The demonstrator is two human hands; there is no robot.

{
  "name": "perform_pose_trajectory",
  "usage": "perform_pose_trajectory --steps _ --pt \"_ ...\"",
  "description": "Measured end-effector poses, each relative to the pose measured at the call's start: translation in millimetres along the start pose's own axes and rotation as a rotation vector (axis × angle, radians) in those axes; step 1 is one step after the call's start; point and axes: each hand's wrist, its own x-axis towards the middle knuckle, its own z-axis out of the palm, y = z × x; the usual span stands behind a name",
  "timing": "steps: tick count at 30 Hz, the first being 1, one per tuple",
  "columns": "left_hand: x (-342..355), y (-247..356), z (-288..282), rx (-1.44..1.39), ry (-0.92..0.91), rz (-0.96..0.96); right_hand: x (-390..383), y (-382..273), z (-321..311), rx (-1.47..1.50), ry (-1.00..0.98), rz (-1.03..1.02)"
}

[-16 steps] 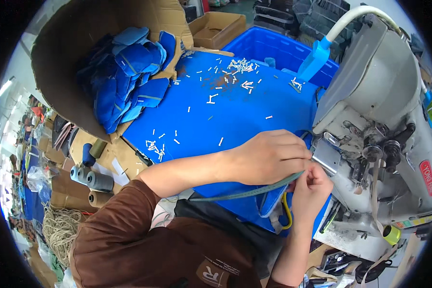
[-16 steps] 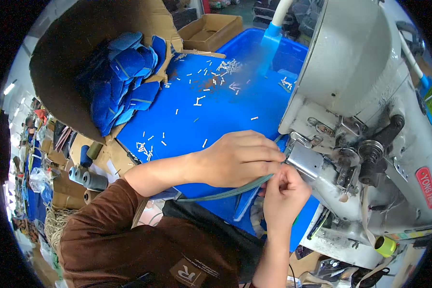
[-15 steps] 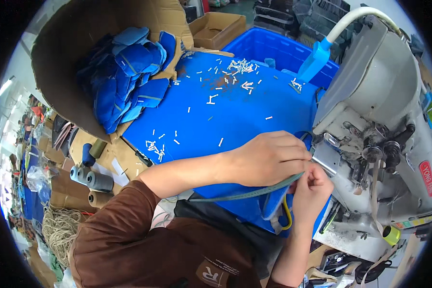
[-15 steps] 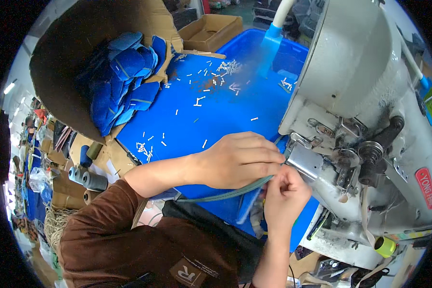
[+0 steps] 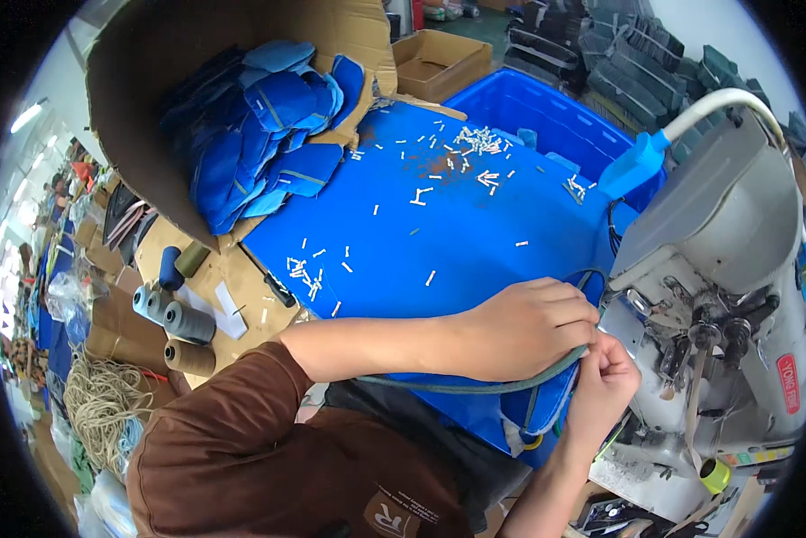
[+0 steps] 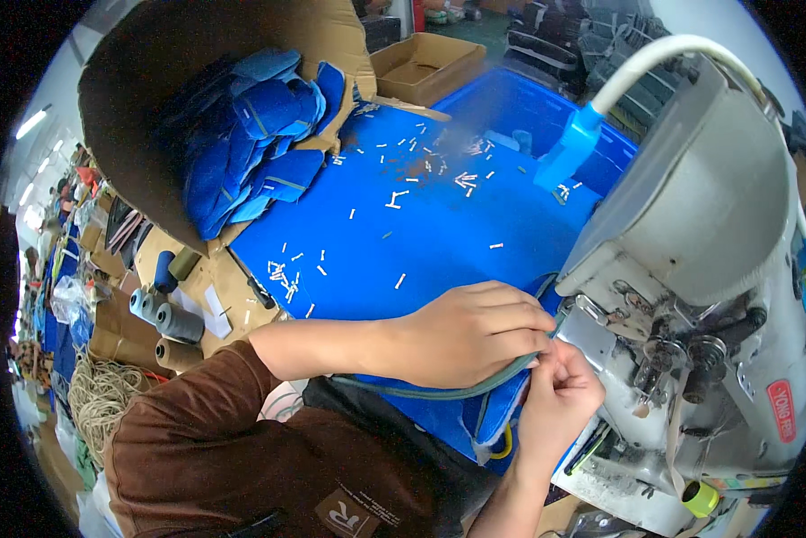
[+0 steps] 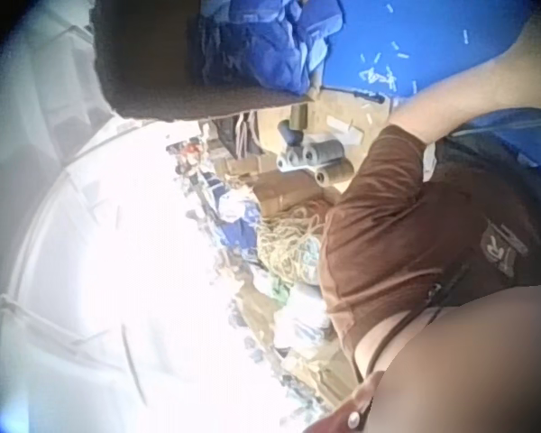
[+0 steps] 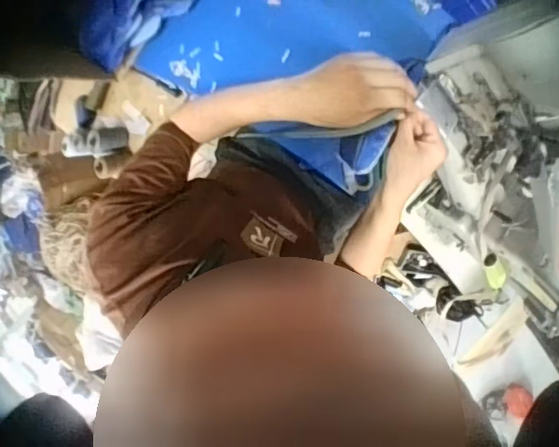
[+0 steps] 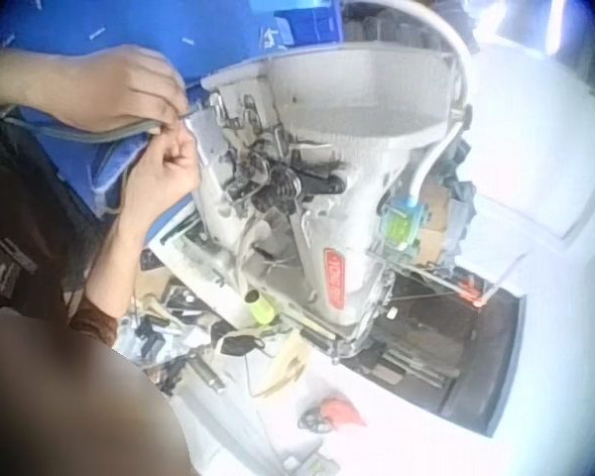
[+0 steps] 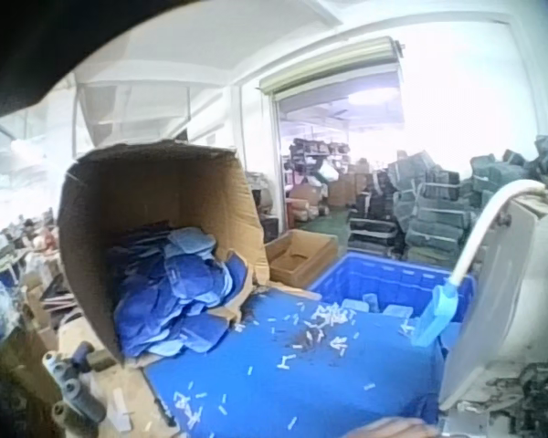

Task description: Assembling and sewing blue mesh and leather bag components using an industrial sewing machine.

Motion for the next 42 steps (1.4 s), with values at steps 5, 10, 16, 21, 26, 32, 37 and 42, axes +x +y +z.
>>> perform_pose_trajectory --steps 5,10,16,21,26,32,37,42 --pt "-6.0 3.0 2.4 -0.026 0.002 -0.002 2.1 0.6 -3.0 0.017 0.013 -0.024" --pt "-3.9 1.0 -1.4 -0.046 -0.001 0.002 -2.8 -4.8 -1.3 -0.023 0.017 -0.02" --pt "-3.9 4.6 -11.0 -0.076 -0.008 0.034 -17.9 -0.4 -4.0 -0.024 -0.114 -0.043" --pt "-10.6 7.7 -5.7 -0.095 0.048 0.068 -24.7 -2.5 5.9 -0.007 -0.039 -0.07" --pt "-4.2 10.3 -9.9 -0.066 0.054 0.092 -21.4 3.7 9.6 0.015 -0.01 -0.102" --pt "-3.9 12.7 -11.5 -0.048 0.049 0.087 -14.7 7.6 9.8 -0.021 0.008 -0.106" --pt "-6.7 12.0 -9.6 -0.046 -0.002 0.06 -12.6 5.0 12.6 0.091 0.009 -0.06" --pt "-2.6 9.4 -10.7 -0.065 -0.043 0.03 -12.0 -1.8 11.6 0.108 0.026 0.03"
